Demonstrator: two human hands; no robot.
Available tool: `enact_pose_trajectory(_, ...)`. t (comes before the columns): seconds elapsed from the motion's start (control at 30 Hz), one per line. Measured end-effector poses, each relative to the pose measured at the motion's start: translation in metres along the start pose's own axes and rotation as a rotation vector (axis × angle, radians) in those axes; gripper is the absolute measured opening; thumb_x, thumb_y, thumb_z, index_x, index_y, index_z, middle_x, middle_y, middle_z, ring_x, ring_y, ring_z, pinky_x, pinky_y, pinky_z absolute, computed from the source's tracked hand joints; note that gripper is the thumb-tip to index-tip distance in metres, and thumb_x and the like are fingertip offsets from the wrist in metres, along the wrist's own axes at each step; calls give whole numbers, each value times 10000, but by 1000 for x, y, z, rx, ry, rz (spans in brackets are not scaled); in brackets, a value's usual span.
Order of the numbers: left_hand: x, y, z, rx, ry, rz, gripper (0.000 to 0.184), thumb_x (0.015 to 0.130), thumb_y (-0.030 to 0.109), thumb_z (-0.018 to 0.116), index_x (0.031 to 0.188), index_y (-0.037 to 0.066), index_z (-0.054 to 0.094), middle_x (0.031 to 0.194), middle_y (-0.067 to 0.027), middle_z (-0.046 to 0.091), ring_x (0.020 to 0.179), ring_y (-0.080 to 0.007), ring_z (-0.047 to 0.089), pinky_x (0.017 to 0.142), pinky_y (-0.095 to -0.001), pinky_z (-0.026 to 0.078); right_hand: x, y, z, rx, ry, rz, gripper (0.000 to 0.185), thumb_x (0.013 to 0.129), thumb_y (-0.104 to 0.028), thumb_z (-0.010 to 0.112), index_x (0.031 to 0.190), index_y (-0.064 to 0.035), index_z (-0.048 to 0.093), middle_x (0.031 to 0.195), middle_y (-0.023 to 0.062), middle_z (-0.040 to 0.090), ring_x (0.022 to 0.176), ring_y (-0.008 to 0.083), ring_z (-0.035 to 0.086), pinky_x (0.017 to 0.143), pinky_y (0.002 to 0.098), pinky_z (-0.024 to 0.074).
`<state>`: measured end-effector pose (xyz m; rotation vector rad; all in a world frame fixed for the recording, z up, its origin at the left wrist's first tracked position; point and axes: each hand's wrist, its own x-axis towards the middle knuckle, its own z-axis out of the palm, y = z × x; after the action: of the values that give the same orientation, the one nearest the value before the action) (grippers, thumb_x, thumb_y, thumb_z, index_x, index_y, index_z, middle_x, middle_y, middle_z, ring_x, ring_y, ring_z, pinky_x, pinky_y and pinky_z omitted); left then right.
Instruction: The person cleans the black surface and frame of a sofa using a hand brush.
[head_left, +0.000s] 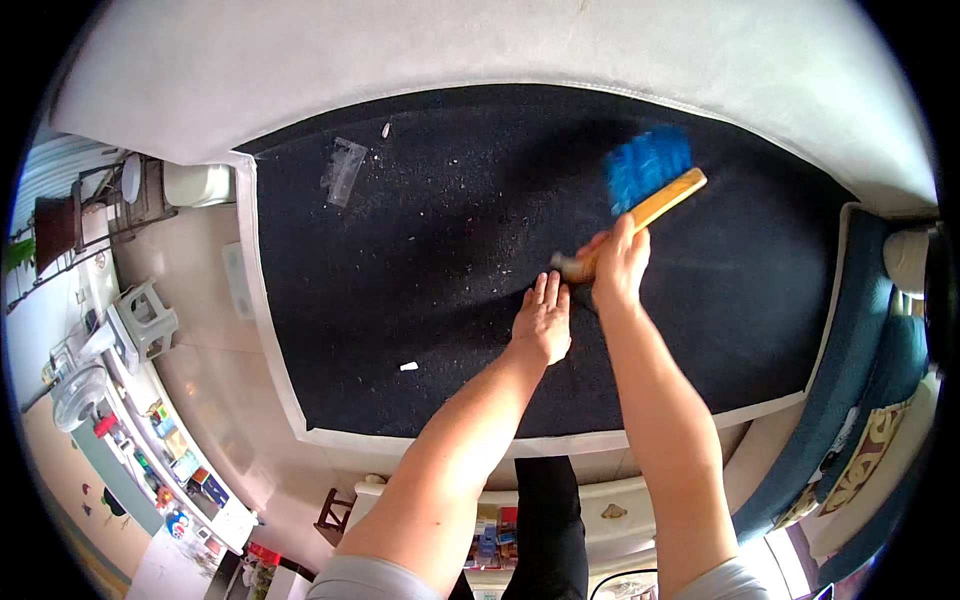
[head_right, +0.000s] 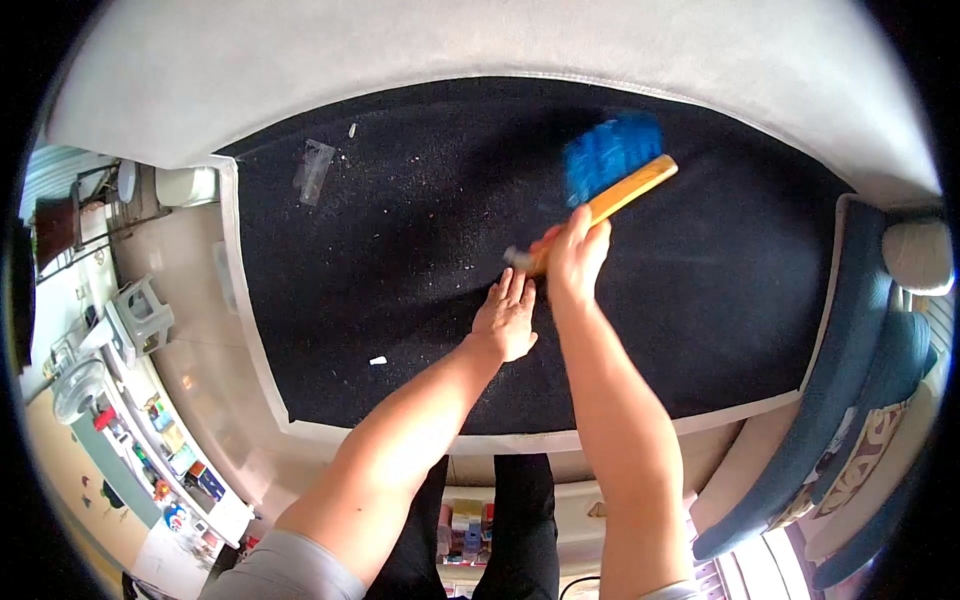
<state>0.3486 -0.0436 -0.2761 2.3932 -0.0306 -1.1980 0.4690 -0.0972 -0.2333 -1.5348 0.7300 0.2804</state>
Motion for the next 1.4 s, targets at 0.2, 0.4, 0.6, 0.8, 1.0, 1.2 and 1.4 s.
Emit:
enact_pose_trajectory(0.2, -13, -4, 4, 104, 152, 57, 589, 974, 276, 382, 1493, 7, 305, 1588, -194, 219, 1499, -337, 139, 1204, -490, 165, -30, 2, 124, -263, -340, 273, 318, 1021, -296, 474, 1031, 18, 521, 708, 108, 589, 565, 241, 628, 522, 404, 559)
enact_pose_trajectory(0.4, 1, -10, 25, -81, 215, 84, 834, 841, 224, 692, 1498, -25, 243, 1584, -249, 179, 1490, -397, 114, 1201, -514, 181, -80, -18, 124, -329, -776, 295, 303, 996, -244, 502, 1098, 38, 547, 690, 126, 627, 534, 248, 649, 492, 370, 557)
enact_pose_trajectory(0.6, -6, 7, -13, 42, -44, -38, 752, 942, 298, 565, 1534, 37, 181, 1621, -186, 98, 1506, -314, 88, 1230, -417, 124, -5, -20, 10, 358, 23, 133, 203, 988, -274, 530, 993, -76, 485, 708, 81, 539, 563, 214, 565, 547, 374, 532)
enact_pose_trajectory(0.8, -9, -3, -2, -108, 185, 42, 700, 965, 355, 449, 1521, -1, 216, 1601, -217, 162, 1496, -352, 135, 1216, -449, 146, -32, -55, 134, 416, -207, 339, 266, 1030, -273, 461, 1079, -12, 481, 779, 133, 589, 622, 263, 638, 549, 407, 544)
enact_pose_trajectory(1.0, 8, -11, 34, 95, 168, 42, 818, 873, 374, 611, 1502, -15, 261, 1601, -257, 114, 1495, -404, 91, 1200, -528, 162, -72, -28, 117, -43, -776, 488, 349, 1008, -320, 480, 1068, 22, 500, 682, 81, 544, 521, 201, 572, 477, 353, 492)
enact_pose_trajectory(1.2, -1, 9, 1, 105, 20, -49, 821, 888, 308, 646, 1532, 42, 211, 1615, -216, 88, 1502, -364, 81, 1217, -454, 178, -8, -17, -29, -215, -233, -25, 257, 1027, -289, 477, 1025, -35, 440, 621, 57, 542, 461, 173, 565, 402, 327, 488)
enact_pose_trajectory(1.4, -8, 14, -9, 109, 22, -29, 789, 909, 325, 613, 1506, -20, 227, 1598, -248, 121, 1496, -371, 103, 1211, -476, 187, 58, 27, 11, -684, -167, 89, 336, 994, -286, 487, 1053, 43, 454, 907, 246, 676, 813, 351, 719, 673, 444, 603)
